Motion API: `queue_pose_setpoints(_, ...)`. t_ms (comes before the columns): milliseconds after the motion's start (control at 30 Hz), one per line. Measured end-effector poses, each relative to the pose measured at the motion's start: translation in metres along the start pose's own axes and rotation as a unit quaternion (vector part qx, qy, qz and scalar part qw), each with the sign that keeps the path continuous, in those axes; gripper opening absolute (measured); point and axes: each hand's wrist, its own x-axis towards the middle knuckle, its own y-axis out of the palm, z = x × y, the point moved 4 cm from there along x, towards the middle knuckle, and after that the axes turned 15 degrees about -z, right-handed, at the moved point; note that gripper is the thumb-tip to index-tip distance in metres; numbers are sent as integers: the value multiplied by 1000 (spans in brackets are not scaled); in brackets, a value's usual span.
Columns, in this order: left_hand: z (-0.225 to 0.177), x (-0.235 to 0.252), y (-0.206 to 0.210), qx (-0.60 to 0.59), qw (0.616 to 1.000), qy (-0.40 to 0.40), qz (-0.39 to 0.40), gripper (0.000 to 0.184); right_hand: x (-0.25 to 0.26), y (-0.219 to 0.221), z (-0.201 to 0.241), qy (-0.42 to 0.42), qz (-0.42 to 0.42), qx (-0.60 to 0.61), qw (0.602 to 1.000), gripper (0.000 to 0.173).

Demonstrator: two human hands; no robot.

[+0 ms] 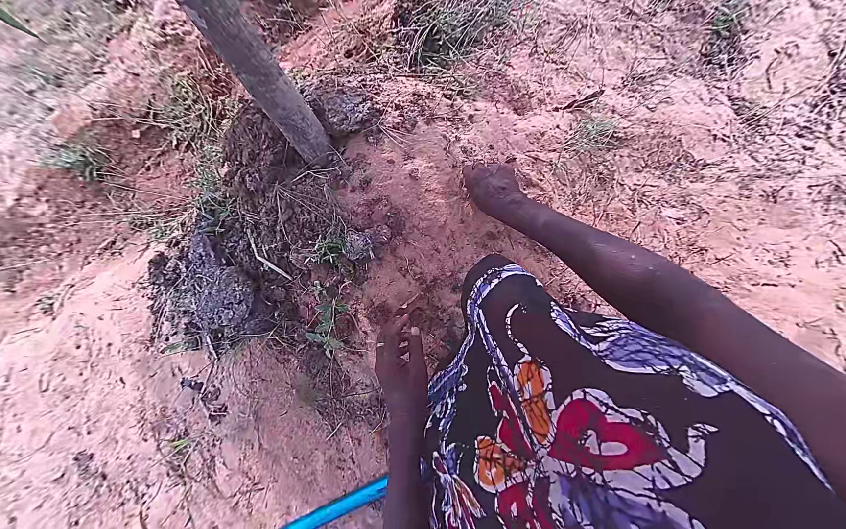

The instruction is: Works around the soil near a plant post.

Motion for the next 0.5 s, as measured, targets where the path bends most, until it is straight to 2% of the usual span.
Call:
queue_pose_setpoints(167,34,-8,-13,77,995,52,-39,30,-15,-3,8,21,31,14,999,27)
queue_pose_setpoints(267,48,-13,-19,112,991,63,-38,27,-17,6,1,36,3,32,999,26)
queue_pose_setpoints(400,56,-29,-11,119,987,98,-40,24,-21,3,-3,69,36,52,996,31)
queue_pose_setpoints(500,62,-41,1,107,986,121,-29,23,-28,2,-5,90,44,70,993,26)
